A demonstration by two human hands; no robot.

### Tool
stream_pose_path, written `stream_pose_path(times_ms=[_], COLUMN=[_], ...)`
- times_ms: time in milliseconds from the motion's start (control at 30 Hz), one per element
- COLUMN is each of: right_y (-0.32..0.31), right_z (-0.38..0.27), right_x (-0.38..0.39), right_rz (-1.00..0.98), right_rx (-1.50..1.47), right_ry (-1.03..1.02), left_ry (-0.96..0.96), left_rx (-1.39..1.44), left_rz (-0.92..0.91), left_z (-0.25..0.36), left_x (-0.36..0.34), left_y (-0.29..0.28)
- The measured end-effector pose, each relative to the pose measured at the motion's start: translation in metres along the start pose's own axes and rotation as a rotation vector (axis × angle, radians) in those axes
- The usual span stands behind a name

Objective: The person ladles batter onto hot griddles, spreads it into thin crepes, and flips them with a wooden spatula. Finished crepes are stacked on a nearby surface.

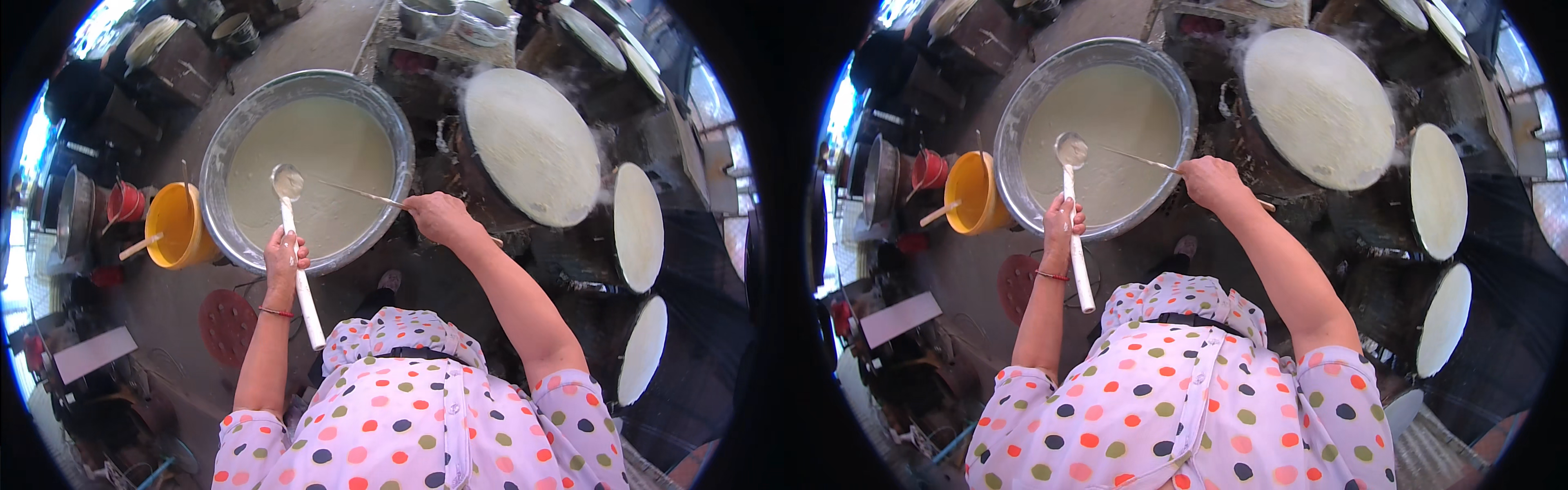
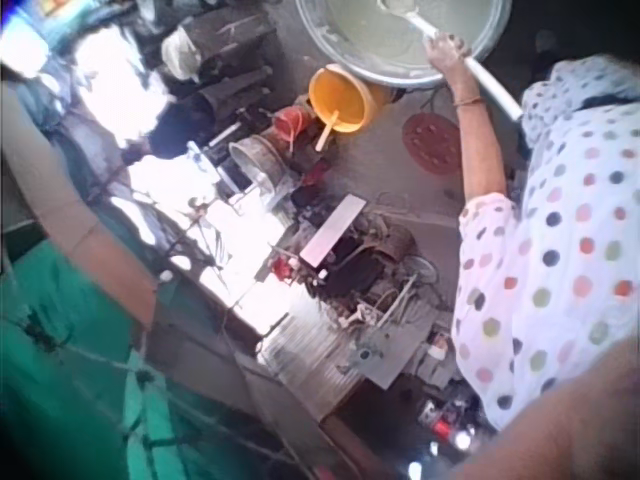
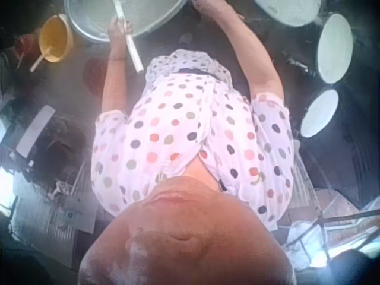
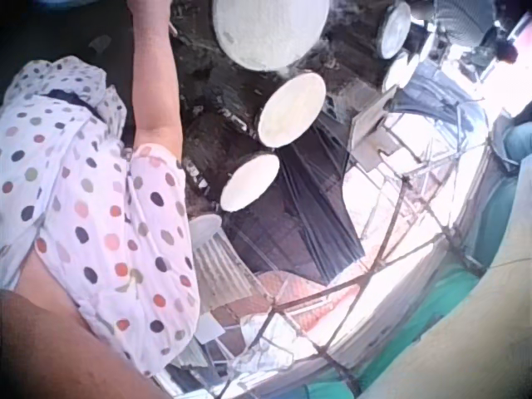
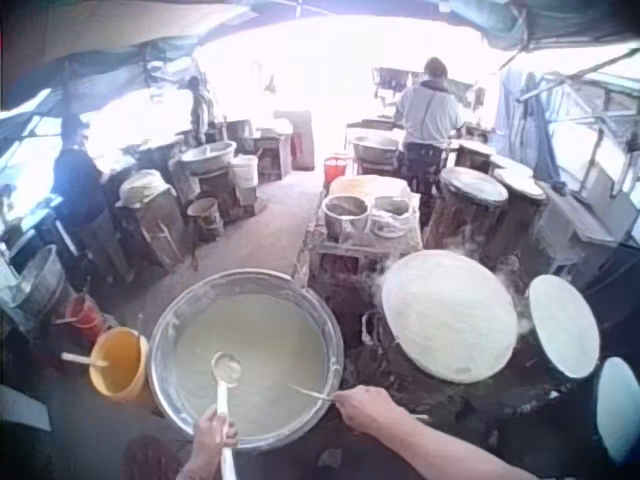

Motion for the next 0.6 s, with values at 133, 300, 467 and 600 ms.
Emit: stream_pose_path(times_ms=[133,300,467,600], right_y=[0.037,0.035,0.03,0.043], right_z=[-0.043,-0.054,-0.059,-0.08], right_x=[-0.012,0.002,-0.003,0.02], right_rz=[-0.324,-0.353,-0.491,-0.644], right_rx=[0.088,-0.106,-0.187,-0.227], right_ry=[-0.047,0.082,0.178,0.071], left_ry=[-0.138,-0.222,-0.253,-0.408], left_rx=[-0.091,-0.189,-0.112,0.389], left_rz=[0.13,0.171,0.183,0.227], left_z=[-0.009,-0.011,-0.043,-0.084], left_x=[0.0,-0.005,-0.015,0.005], left_y=[-0.054,-0.07,-0.078,-0.051])
Point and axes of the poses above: each hand's wrist, its own x-axis away from the middle knuckle, its own y-axis out of the palm, z = x × y, the point moved 5 cm from there along -x, towards the middle knuckle, and after that the axes turned 12 degrees about x, right-handed, at the moved point
